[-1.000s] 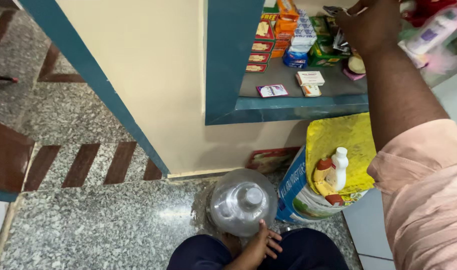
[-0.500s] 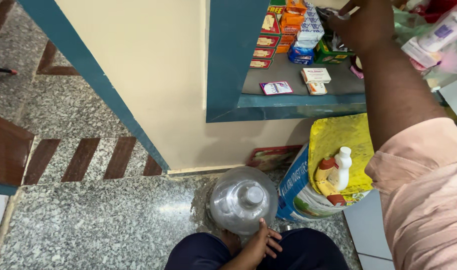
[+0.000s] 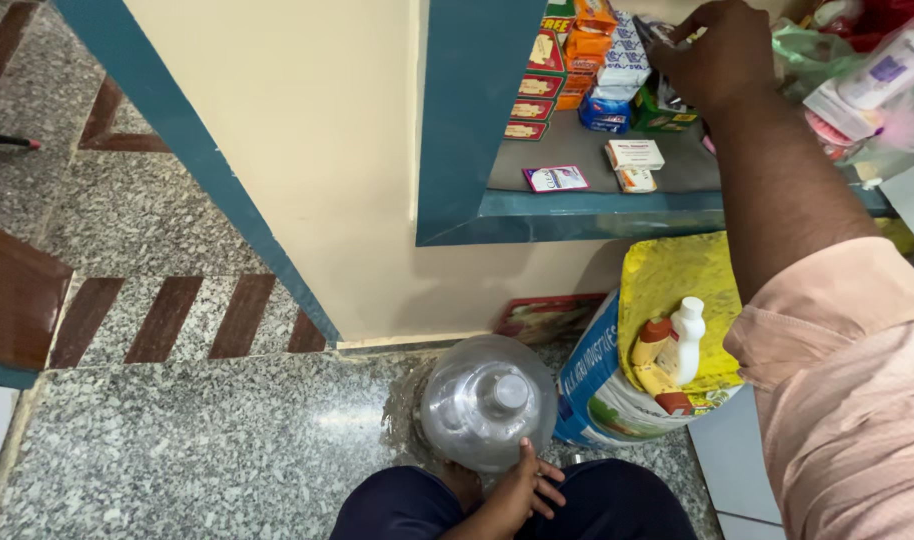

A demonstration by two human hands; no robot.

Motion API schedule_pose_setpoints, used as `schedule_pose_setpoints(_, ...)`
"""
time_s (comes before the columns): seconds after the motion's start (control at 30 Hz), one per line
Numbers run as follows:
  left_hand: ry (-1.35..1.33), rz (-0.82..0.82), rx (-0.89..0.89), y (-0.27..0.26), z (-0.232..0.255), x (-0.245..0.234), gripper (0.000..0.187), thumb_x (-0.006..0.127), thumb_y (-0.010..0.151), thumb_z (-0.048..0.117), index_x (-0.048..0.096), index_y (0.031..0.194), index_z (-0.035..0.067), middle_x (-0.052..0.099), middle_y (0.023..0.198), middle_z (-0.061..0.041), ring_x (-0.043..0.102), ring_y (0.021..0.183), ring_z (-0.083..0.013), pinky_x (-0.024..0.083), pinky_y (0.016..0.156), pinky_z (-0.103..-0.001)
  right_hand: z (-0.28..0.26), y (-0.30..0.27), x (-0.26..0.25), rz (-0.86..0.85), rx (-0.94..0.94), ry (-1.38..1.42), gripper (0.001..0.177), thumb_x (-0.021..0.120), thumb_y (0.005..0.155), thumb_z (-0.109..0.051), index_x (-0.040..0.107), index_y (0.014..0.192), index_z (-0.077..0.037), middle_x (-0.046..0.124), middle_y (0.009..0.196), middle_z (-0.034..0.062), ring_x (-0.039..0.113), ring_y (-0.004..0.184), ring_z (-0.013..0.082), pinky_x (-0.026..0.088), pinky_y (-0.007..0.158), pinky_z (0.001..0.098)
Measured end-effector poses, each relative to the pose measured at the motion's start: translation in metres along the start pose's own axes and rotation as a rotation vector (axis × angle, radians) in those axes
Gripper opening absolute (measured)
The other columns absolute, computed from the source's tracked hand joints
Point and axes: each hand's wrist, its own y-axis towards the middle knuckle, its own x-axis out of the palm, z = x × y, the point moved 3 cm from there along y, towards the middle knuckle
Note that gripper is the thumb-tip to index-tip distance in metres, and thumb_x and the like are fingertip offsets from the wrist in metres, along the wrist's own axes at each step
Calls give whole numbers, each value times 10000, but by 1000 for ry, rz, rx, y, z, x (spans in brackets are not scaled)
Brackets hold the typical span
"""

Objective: The person sorts through items in a wall-mounted cabinet, picking up and putting back various small boxes and packets including soap and medicine, while holding a large plastic water bottle.

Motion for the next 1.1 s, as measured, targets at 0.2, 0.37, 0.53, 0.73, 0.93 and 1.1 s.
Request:
schedule_pose_setpoints(0.2, -7, 3, -20, -4, 4, 3, 1010, 39, 923, 834, 670, 1165, 83, 737, 813, -85, 617, 566, -148, 443, 577, -269, -8, 0, -6, -116, 107, 68, 290, 811, 921, -311, 786, 962, -25, 736, 849, 223, 732, 742, 303, 580, 750, 394)
schedule_pose_setpoints(0.37, -2, 6, -27, -2, 2, 4, 999, 37, 917, 833, 671, 1150, 97, 736, 807, -82, 612, 552, -141, 420, 558, -268, 9, 8, 1, -137, 48, 107, 245, 734, 972, -238, 793, 1067, -20, 743, 941, 233, 739, 841, 324, 562, 814, 403)
schedule_pose_setpoints(0.53, 8, 16, -26, 0, -1, 3, 1004, 52, 914, 841, 677, 1154, 92, 742, 813, -83, 617, 556, -139, 425, 560, -267, 37, 8, 10, -23, -104, 58, 274, 635, 899, -55, 763, 1127, 31, 739, 1027, 258, 737, 931, 355, 575, 858, 402)
schedule_pose_setpoints(0.73, 41, -10, 4, 6, -5, 1, 1026, 32, 902, 851, 680, 1155, 97, 757, 830, -86, 628, 555, -136, 397, 517, -271, 30, -11, -4, 118, -208, 50, 233, 636, 883, 3, 722, 1094, 50, 741, 980, 227, 745, 942, 352, 587, 858, 411)
schedule_pose_setpoints(0.93, 26, -34, -29, 12, -4, 1, 1020, 31, 889, 850, 675, 1146, 103, 753, 815, -70, 608, 535, -147, 376, 497, -269, -58, -82, -45, 76, -264, -149, 80, 718, 967, -55, 736, 1040, -27, 686, 902, 182, 643, 937, 399, 488, 968, 501)
schedule_pose_setpoints(1.1, 43, -7, 35, 7, -3, 0, 1024, 42, 903, 859, 675, 1156, 95, 760, 838, -71, 629, 562, -115, 407, 526, -232, -150, -169, -35, -74, -460, -64, 409, 788, 857, -285, 709, 1193, -65, 672, 1221, 109, 576, 1137, 331, 401, 932, 494)
